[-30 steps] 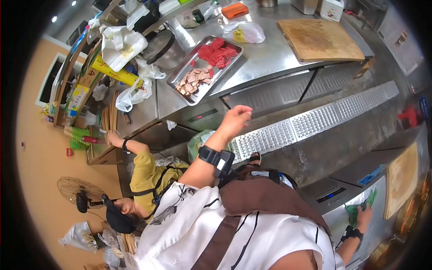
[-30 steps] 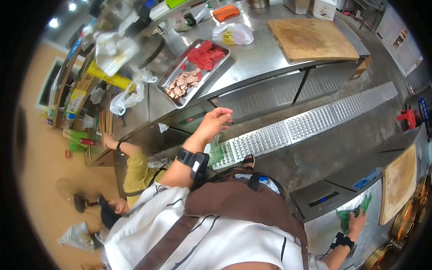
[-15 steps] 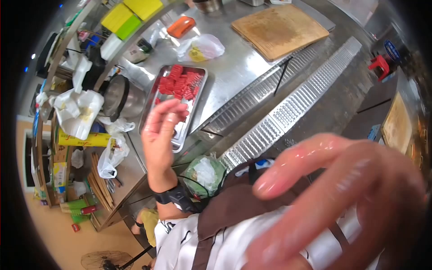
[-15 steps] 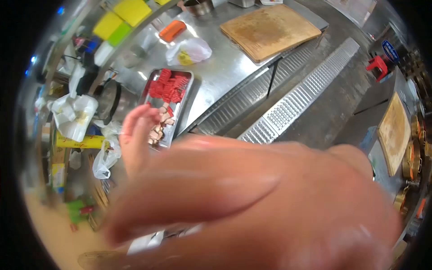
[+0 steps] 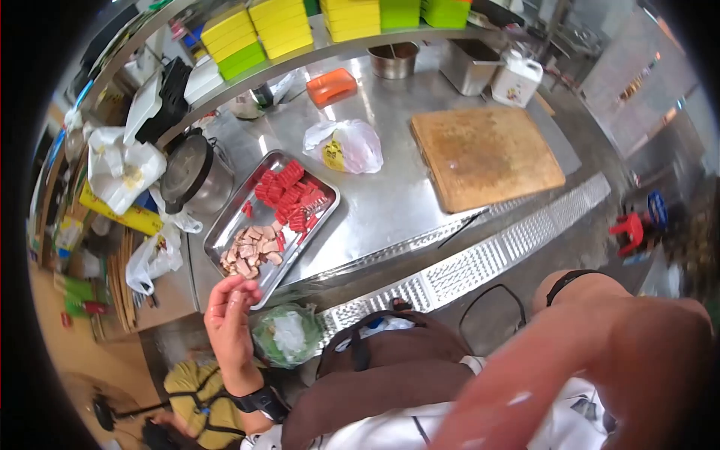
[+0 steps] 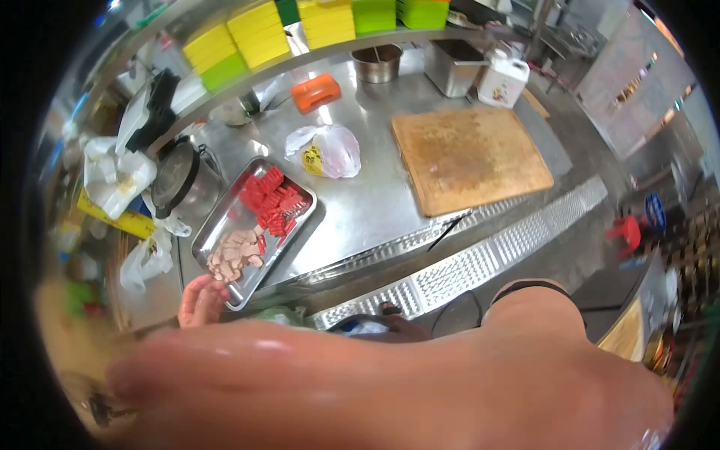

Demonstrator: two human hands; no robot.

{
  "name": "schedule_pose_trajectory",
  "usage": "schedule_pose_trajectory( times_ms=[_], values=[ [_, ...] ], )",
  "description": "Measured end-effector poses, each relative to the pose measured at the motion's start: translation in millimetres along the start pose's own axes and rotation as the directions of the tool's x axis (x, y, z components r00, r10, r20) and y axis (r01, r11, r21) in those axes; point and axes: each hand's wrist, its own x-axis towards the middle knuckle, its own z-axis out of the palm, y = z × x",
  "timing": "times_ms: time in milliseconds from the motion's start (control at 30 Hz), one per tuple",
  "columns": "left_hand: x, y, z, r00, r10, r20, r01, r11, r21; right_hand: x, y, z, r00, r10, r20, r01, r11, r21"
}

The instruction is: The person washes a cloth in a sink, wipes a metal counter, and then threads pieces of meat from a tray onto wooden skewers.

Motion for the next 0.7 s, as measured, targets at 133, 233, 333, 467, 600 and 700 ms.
schedule_pose_trajectory(
  times_ms=[133,233,333,467,600,700],
  values=[
    [-4.3,-10.3,11.3,0.992,0.006,-0.13,-0.011,0.999,-0.036,13.1,16.9,-32.1,0.998,-0.036,0.049,0.031,0.995,0.098],
    [-3.2,-29.9,16.6,0.977,-0.041,-0.208,0.047,0.999,0.024,15.8,28.0,-48.3,0.988,-0.108,0.11,0.09,0.983,0.157],
    [-2.9,-31.1,25.6,0.981,-0.051,-0.19,0.063,0.996,0.056,15.3,40.4,-63.6,0.987,-0.133,0.086,0.112,0.971,0.213],
    [10.3,-39.3,23.3,0.969,-0.084,-0.231,0.089,0.996,0.011,-11.4,147.7,-103.2,0.937,0.243,-0.25,-0.232,0.97,0.074],
    [23.3,-36.8,20.2,0.975,-0.087,-0.203,0.104,0.992,0.073,-59.5,457.3,-98.9,0.469,0.697,-0.542,-0.853,0.517,-0.072],
    [41.4,-40.3,8.4,0.977,-0.095,-0.192,0.111,0.991,0.078,-39.4,519.5,-66.7,0.578,0.52,-0.629,-0.813,0.295,-0.502]
  ],
)
